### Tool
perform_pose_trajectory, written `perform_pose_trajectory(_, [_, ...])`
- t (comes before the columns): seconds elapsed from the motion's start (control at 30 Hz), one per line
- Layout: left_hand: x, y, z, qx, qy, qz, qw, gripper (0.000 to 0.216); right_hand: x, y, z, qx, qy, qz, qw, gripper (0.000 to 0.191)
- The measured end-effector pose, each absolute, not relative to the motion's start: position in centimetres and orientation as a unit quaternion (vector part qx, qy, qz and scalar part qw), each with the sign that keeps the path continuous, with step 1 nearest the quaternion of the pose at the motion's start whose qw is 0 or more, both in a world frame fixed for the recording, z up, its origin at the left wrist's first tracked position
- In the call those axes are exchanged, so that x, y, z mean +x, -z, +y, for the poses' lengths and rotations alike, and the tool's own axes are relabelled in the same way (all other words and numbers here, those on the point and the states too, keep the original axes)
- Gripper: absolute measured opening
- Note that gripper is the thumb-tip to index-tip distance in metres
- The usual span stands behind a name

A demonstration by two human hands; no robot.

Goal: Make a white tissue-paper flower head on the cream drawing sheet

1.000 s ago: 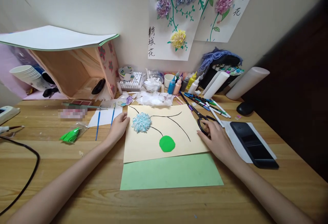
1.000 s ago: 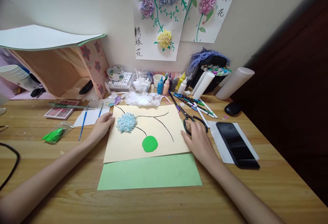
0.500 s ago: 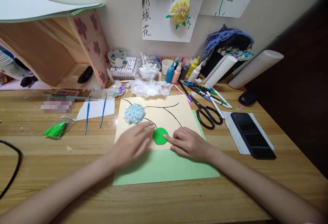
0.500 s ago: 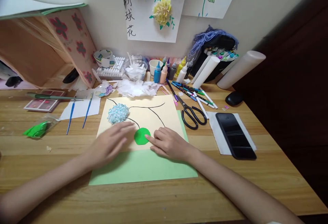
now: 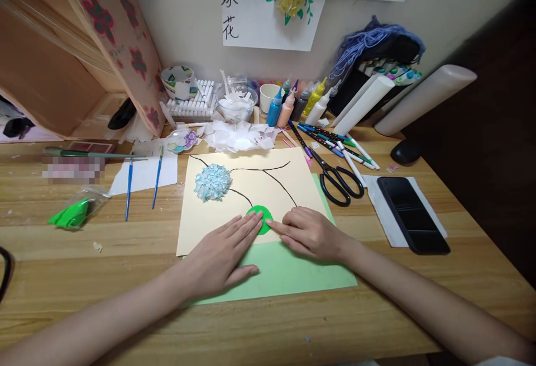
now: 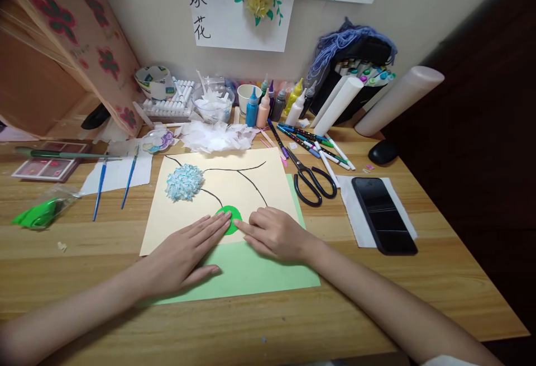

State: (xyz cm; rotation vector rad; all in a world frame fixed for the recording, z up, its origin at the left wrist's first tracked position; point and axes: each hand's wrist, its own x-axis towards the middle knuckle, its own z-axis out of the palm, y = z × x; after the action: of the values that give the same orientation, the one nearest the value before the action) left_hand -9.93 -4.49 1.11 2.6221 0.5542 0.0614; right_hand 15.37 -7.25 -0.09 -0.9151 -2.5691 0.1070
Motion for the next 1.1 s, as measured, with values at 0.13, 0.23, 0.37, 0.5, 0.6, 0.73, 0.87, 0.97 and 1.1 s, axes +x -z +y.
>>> perform_pose_trajectory(0.13, [-9.9,-1.6,-4.5,0.949,-0.024,0.192,0.247,0.069,15.4,0.1,-7.6,-0.336,-0.039,-0.916,0.214,0.03])
perform_pose_trajectory(0.23, [-9.9,-1.8,-4.4,0.947,-0.012,0.178,0.266,0.068,15.6,-0.3,-7.0,-0.373,-0.058,-0.88,0.288,0.029])
perform_pose_trajectory(0.37, [-10.1,-1.9,-4.3,0.944,-0.004,0.177,0.278,0.07,15.6,-1.7,-3.1,-0.504,-0.087,-0.788,0.342,0.02])
perform_pose_trajectory(0.5, [-10.2,-2.0,-4.3,0.942,-0.004,0.182,0.282,0.069,14.8,-3.0,2.8,-0.55,-0.027,-0.762,0.34,0.023])
perform_pose_trajectory(0.6, [-10.3,-2.3,-4.3,0.941,0.001,0.184,0.283,0.067,14.2,-2.9,6.0,-0.542,-0.038,-0.778,0.316,0.017])
perform_pose_trajectory(0.73, [-10.4,-2.5,-4.4,0.944,-0.016,0.18,0.276,0.066,13.9,-2.5,7.2,-0.561,-0.037,-0.748,0.354,0.014])
perform_pose_trajectory(0.87, [-10.4,-2.2,-4.6,0.95,-0.036,0.182,0.252,0.068,14.8,-3.2,6.5,-0.601,-0.093,-0.663,0.437,0.014])
perform_pose_trajectory(0.97, [-10.6,-1.8,-4.8,0.948,-0.068,0.208,0.232,0.063,15.7,-4.3,5.0,-0.603,-0.244,-0.578,0.493,0.019])
perform_pose_trajectory(1.1, [-10.4,-2.0,-4.6,0.904,-0.187,0.298,0.243,0.047,16.0,-5.1,1.6,-0.548,-0.452,-0.517,0.477,0.031])
